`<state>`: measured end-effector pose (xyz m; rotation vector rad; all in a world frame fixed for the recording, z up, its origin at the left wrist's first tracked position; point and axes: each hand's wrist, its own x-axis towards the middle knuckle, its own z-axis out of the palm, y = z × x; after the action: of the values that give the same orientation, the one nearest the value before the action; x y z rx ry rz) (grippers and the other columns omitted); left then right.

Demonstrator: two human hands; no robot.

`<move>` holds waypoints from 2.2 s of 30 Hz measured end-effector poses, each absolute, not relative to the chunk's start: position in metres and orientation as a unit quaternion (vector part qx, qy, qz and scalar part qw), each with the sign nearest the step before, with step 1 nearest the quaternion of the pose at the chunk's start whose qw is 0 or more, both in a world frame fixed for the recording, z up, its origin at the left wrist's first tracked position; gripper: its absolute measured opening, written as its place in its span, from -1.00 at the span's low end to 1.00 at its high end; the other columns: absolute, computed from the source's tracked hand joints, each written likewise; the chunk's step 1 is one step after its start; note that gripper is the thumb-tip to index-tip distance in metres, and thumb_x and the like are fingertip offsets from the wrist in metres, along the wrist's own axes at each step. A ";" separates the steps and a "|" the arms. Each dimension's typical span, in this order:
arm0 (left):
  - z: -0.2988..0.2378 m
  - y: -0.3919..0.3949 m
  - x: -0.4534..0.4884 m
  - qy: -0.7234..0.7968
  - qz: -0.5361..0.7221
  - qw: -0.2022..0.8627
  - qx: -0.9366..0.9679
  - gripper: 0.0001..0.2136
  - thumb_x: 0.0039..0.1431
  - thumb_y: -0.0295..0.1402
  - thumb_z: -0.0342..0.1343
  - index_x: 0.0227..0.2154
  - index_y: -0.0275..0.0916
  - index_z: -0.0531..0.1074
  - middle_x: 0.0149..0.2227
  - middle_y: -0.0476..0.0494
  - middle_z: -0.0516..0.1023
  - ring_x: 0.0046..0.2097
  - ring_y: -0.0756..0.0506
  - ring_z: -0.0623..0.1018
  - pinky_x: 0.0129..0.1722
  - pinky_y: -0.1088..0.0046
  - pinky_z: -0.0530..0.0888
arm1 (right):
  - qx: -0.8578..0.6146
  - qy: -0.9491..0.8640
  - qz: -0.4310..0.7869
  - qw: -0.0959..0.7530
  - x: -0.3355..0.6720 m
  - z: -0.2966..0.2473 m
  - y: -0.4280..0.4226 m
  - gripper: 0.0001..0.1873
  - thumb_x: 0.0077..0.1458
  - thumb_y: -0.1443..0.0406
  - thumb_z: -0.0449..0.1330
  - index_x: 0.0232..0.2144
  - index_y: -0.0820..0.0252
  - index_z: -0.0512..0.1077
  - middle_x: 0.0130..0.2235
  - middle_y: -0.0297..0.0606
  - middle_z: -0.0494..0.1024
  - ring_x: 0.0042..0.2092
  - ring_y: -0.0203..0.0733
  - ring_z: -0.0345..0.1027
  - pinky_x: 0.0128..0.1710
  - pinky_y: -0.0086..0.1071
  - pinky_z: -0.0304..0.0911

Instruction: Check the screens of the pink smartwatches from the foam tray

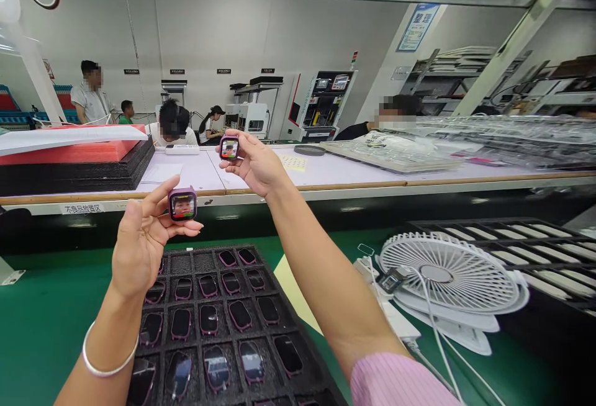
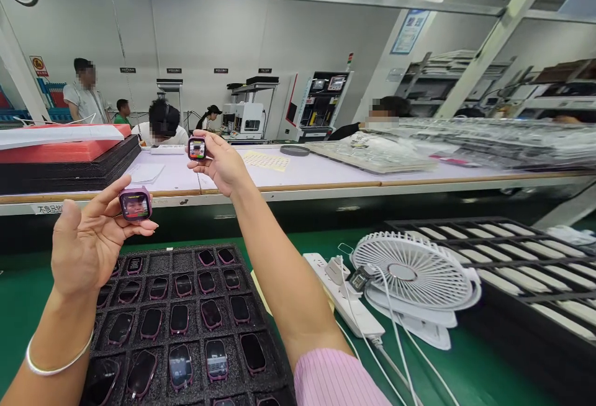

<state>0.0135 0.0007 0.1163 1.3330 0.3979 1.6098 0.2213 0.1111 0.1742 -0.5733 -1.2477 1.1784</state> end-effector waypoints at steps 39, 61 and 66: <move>0.092 0.035 0.025 0.283 0.644 0.396 0.590 -0.54 -0.04 -0.45 0.33 -0.03 -0.18 0.40 -0.16 -0.07 0.56 -0.41 0.03 0.59 -0.33 0.46 0.62 | -0.178 -0.598 0.554 0.551 0.198 0.086 0.052 -0.48 0.00 0.39 0.30 0.05 0.05 0.43 -0.15 -0.29 0.59 -0.35 -0.25 0.51 -0.33 -0.32 0.46; 0.079 0.054 0.024 0.267 0.649 0.390 0.597 -0.55 -0.06 -0.49 0.32 -0.04 -0.19 0.43 -0.19 -0.02 0.57 -0.44 0.06 0.61 -0.38 0.56 0.61 | -0.150 -0.606 0.545 0.559 0.197 0.071 0.071 -0.49 0.03 0.37 0.34 0.06 0.07 0.43 -0.09 -0.27 0.58 -0.34 -0.29 0.51 -0.30 -0.37 0.47; 0.077 0.055 0.024 0.265 0.656 0.385 0.593 -0.59 -0.04 -0.47 0.33 -0.07 -0.20 0.45 -0.22 -0.01 0.58 -0.46 0.07 0.60 -0.42 0.59 0.59 | -0.149 -0.607 0.542 0.562 0.196 0.069 0.073 -0.50 0.04 0.36 0.36 0.06 0.06 0.43 -0.18 -0.31 0.58 -0.35 -0.27 0.52 -0.33 -0.38 0.46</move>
<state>0.0245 0.0546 0.0773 1.5112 0.6747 1.6699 0.1961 0.0726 0.0695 -0.3507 -1.4290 1.2772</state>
